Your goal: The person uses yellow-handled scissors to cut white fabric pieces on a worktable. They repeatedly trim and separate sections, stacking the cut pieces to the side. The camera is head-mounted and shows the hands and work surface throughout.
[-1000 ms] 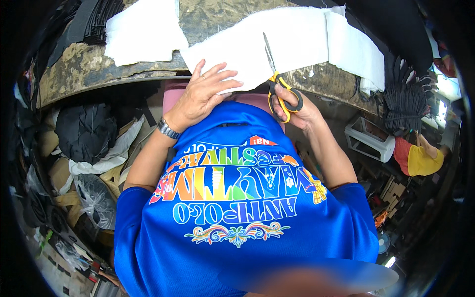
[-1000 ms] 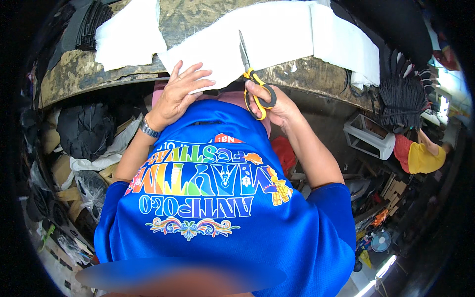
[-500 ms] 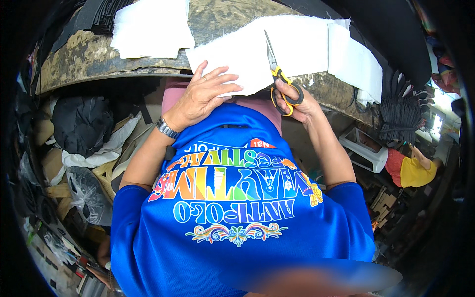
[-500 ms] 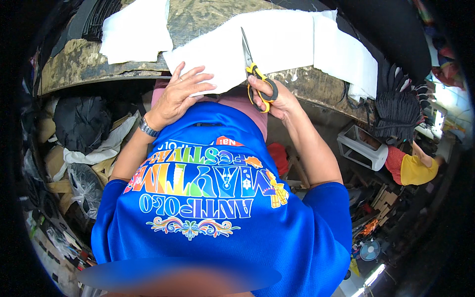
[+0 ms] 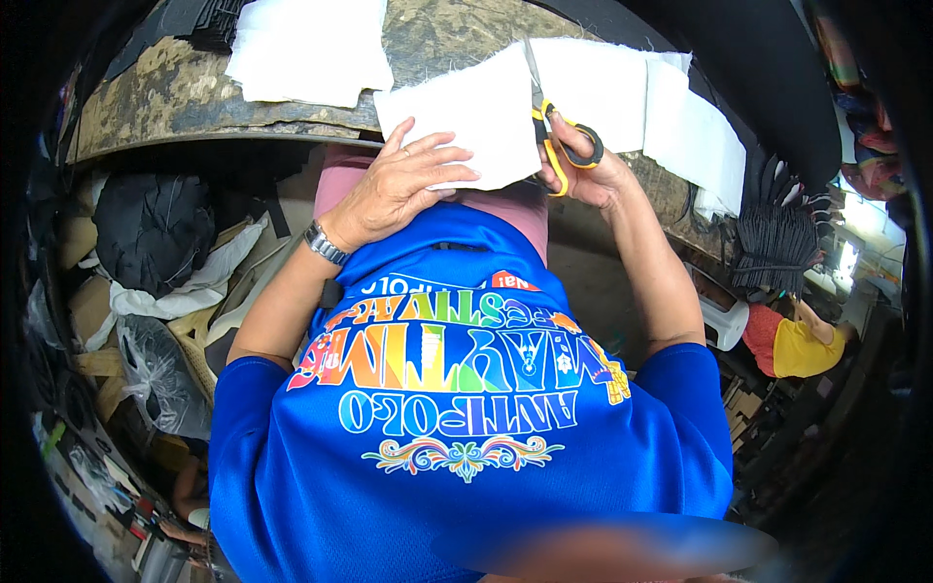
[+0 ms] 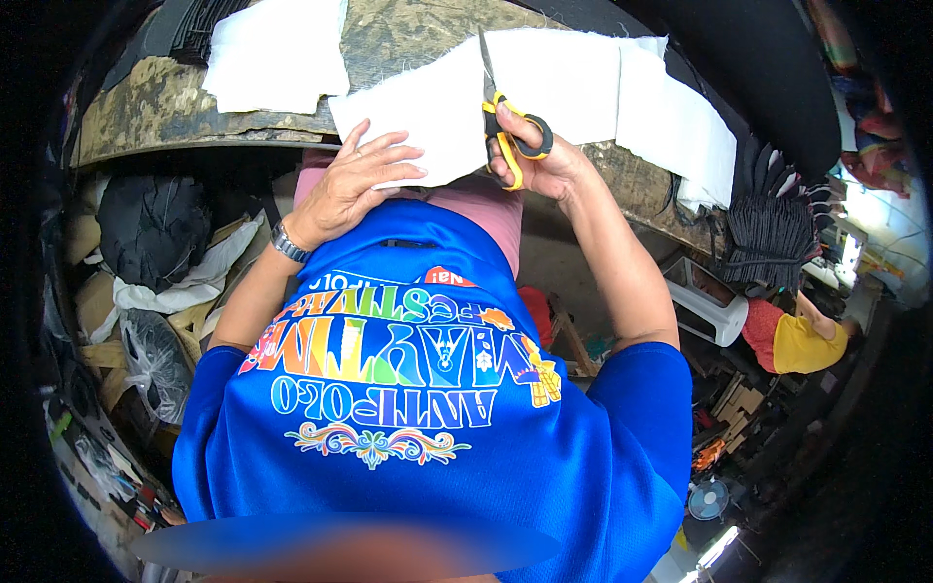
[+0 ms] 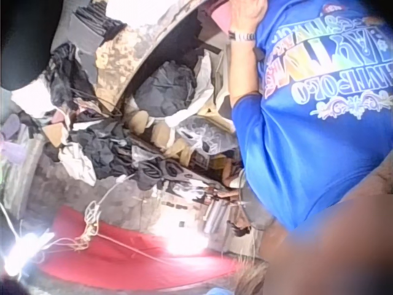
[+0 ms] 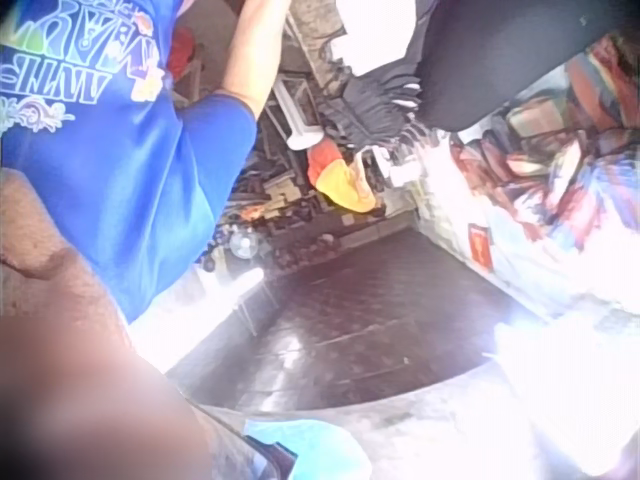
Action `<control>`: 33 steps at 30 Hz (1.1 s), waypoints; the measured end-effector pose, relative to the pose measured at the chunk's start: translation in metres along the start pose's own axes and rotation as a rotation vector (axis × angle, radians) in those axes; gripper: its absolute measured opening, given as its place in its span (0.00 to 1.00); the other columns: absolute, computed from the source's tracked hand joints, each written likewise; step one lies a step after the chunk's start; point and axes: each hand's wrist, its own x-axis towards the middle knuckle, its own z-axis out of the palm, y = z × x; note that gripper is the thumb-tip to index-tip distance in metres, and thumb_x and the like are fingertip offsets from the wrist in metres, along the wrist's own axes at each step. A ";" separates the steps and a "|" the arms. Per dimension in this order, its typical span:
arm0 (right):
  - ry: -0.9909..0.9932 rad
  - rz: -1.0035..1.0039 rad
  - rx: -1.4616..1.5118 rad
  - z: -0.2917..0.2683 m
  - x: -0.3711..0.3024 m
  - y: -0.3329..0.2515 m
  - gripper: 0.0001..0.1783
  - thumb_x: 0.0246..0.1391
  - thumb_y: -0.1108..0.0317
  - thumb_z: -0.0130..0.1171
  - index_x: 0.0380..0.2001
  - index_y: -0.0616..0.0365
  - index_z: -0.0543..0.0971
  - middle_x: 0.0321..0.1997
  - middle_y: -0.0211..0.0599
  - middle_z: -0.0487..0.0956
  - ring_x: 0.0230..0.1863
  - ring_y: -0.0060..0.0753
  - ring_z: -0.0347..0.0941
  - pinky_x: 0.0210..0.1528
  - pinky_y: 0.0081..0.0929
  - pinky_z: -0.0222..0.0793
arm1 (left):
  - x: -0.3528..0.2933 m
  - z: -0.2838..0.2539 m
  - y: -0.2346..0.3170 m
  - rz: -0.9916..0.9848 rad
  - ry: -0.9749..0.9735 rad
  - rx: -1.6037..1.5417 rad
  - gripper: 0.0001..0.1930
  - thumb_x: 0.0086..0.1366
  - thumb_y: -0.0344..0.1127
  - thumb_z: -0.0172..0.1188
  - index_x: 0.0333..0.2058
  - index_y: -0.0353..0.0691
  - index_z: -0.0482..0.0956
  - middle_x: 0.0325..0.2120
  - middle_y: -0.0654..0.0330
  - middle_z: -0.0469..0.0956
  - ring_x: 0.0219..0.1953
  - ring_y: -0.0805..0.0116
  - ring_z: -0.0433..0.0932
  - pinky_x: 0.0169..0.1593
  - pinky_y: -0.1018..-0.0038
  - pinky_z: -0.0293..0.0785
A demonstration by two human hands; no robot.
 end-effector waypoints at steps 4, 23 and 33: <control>-0.027 -0.029 -0.057 -0.001 0.008 0.006 0.22 0.52 0.47 0.67 0.30 0.55 0.74 0.18 0.30 0.73 0.10 0.19 0.65 0.12 0.14 0.60 | 0.000 -0.002 -0.002 -0.005 -0.007 -0.001 0.16 0.67 0.38 0.52 0.51 0.54 0.79 0.56 0.64 0.74 0.65 0.58 0.63 0.71 0.48 0.38; 0.123 -0.147 0.430 -0.037 0.005 0.001 0.21 0.53 0.44 0.64 0.27 0.50 0.74 0.20 0.29 0.75 0.19 0.21 0.73 0.21 0.18 0.65 | 0.057 -0.022 -0.011 0.264 -0.223 0.310 0.18 0.51 0.25 0.65 0.41 0.50 0.80 0.50 0.63 0.75 0.62 0.61 0.67 0.69 0.48 0.50; 0.127 -0.188 0.475 -0.033 -0.033 0.061 0.16 0.59 0.52 0.60 0.37 0.52 0.74 0.27 0.36 0.78 0.24 0.32 0.76 0.20 0.23 0.70 | 0.096 -0.076 -0.028 0.019 0.062 0.883 0.21 0.53 0.17 0.53 0.43 0.45 0.81 0.50 0.57 0.76 0.58 0.58 0.71 0.66 0.49 0.57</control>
